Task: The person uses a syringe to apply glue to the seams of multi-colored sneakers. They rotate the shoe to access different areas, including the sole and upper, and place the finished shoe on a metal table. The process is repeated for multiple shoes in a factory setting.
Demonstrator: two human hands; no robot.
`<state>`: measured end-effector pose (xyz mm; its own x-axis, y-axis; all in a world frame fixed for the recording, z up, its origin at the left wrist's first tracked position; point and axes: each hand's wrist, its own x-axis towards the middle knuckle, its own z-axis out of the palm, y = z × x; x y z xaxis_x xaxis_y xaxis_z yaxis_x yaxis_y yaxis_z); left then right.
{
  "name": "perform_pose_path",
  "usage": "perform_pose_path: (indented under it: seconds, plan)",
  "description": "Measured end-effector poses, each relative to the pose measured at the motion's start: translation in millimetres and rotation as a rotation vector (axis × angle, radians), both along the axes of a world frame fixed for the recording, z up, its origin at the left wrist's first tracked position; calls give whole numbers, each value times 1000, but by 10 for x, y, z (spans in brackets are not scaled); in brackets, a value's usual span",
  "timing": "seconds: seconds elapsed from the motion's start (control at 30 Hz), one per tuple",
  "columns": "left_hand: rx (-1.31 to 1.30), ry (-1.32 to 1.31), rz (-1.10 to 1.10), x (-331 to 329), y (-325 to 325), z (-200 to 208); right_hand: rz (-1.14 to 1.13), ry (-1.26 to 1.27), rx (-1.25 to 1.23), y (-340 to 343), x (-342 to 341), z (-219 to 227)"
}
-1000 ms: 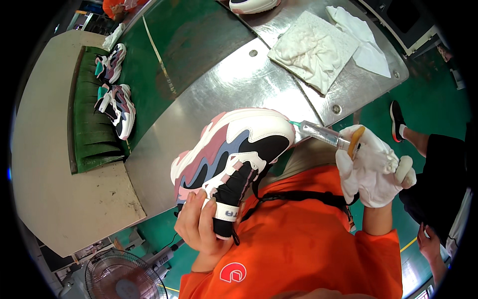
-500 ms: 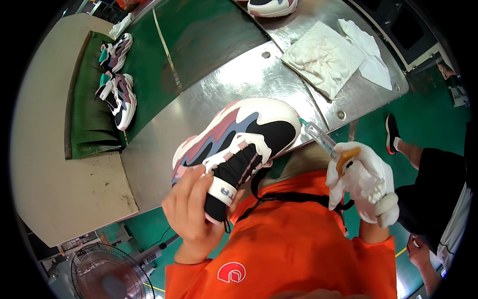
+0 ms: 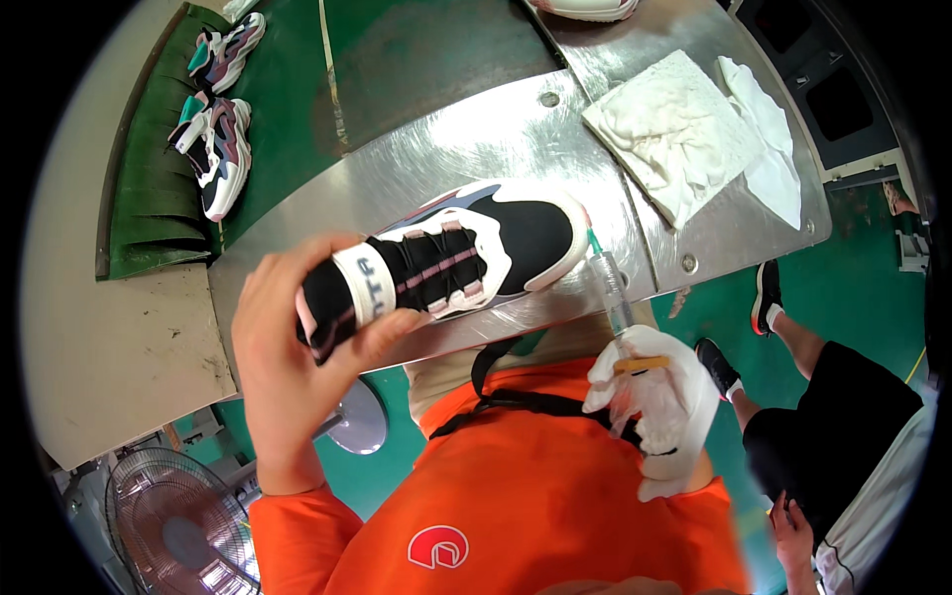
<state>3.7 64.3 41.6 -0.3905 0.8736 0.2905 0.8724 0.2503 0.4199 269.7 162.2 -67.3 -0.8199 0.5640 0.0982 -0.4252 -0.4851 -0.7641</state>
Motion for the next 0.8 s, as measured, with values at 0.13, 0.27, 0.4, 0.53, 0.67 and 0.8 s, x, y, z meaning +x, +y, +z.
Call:
perform_pose_path:
  seconds: [0.13,0.27,0.4,0.53,0.67,0.8]
  plan:
    - [-32,-185,25,-118,66,-6,1,35,-22,-73,-14,-232]
    - [-99,-278,72,-200,21,43,47,2,5,-99,-80,-313]
    - [-132,-462,39,-256,179,143,-32,2,132,-95,-102,-263]
    - [-170,-547,17,-355,245,177,-38,45,166,-48,-143,-255]
    - [-188,-540,-11,-487,269,194,-30,88,216,-12,-197,-275]
    - [-215,-539,-9,-594,306,209,9,35,50,-71,-155,-330]
